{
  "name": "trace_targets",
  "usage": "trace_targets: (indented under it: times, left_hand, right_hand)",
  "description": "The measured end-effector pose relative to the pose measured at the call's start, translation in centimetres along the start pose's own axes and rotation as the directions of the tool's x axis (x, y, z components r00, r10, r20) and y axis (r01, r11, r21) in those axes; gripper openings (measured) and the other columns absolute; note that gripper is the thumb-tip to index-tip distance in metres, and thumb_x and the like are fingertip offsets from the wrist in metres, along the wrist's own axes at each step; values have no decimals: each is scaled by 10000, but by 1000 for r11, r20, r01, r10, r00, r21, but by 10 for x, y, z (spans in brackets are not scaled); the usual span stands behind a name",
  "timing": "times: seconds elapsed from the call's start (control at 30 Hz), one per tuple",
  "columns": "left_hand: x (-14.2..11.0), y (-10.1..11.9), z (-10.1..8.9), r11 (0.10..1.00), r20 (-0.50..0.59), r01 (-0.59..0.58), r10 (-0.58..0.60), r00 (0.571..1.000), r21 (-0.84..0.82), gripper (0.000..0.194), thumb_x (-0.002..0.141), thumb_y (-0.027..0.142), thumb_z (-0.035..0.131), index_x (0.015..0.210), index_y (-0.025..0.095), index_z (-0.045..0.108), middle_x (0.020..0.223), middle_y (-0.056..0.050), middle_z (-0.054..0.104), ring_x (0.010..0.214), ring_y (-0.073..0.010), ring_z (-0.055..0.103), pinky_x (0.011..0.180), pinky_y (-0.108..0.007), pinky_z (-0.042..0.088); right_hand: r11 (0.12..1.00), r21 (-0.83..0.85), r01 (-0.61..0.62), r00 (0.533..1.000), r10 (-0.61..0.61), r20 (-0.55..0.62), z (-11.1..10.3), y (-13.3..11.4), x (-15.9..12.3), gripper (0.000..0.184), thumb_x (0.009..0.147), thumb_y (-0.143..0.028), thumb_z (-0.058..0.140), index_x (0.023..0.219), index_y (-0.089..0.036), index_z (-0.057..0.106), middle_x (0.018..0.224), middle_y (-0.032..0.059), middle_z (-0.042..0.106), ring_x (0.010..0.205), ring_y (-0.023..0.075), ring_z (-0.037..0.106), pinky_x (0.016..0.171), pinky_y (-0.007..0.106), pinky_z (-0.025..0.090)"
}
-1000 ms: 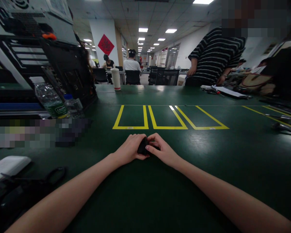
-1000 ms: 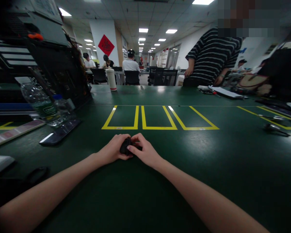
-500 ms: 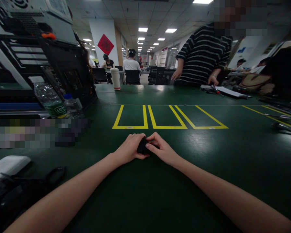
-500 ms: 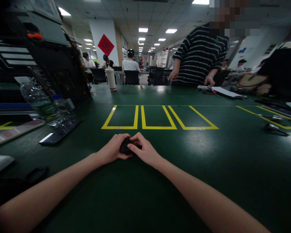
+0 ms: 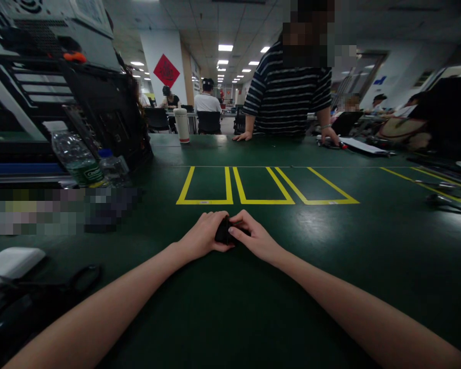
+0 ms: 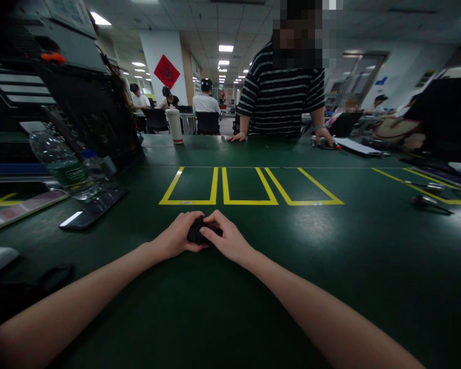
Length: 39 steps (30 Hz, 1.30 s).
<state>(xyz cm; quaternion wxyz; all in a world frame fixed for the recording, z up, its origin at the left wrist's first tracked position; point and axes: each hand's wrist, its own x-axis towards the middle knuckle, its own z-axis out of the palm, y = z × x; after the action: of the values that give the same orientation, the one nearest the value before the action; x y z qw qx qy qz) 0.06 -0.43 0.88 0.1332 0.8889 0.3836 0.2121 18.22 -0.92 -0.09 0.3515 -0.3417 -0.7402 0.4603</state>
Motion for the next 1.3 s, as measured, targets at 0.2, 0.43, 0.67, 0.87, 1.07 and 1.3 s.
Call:
trace_targets:
  times: [0.2,0.43,0.67,0.87,1.07,1.3]
  left_hand:
    - [-1,-1,1,1000,-1,17,-17,1000,-15,560,682,326,665,1128,163,368,1069,-90,514,944,-240,517,804,-387,427]
    - [-1,0,-1,1000,-1,3,-3,1000,-2,564,682,338,664,1131,170,366,1067,-84,515,945,-239,518,806,-387,425]
    - [1,-4,3,1000,-18,-20,20,1000,6,578,671,331,676,1126,149,371,1053,-89,523,927,-230,513,801,-373,420]
    - [0,-4,3,1000,-13,5,-5,1000,-18,583,672,331,670,1138,173,357,1065,-86,515,920,-234,520,778,-380,430]
    - [0,1,-3,1000,-4,1,-1,1000,-15,569,678,333,668,1127,154,367,1054,-91,522,928,-231,522,791,-378,430]
    - [0,1,-2,999,12,18,-18,1000,-40,548,691,330,658,1132,185,368,1077,-83,516,958,-240,520,804,-402,419]
  right_hand:
    - [999,-37,-32,999,33,23,0,-2,0,190,823,-281,474,1001,-220,447,995,26,503,927,171,521,798,360,457]
    - [993,-114,27,999,-29,-23,-2,-3,-1,133,818,-288,479,932,-219,490,934,12,501,879,162,515,794,357,447]
    - [998,4,-65,998,65,-3,1,0,1,198,826,-299,469,1006,-227,429,1006,25,500,933,168,529,775,343,473]
    - [995,-90,41,999,-39,31,-1,-2,-1,214,789,-246,531,987,-216,456,984,21,499,919,161,516,822,351,444]
    - [984,-170,59,996,-68,-48,-2,-3,0,109,813,-249,491,916,-214,501,955,19,496,906,162,504,815,355,438]
    - [998,-33,-54,998,55,25,0,-3,-1,216,825,-296,471,1025,-225,436,1026,30,501,954,174,511,817,366,447]
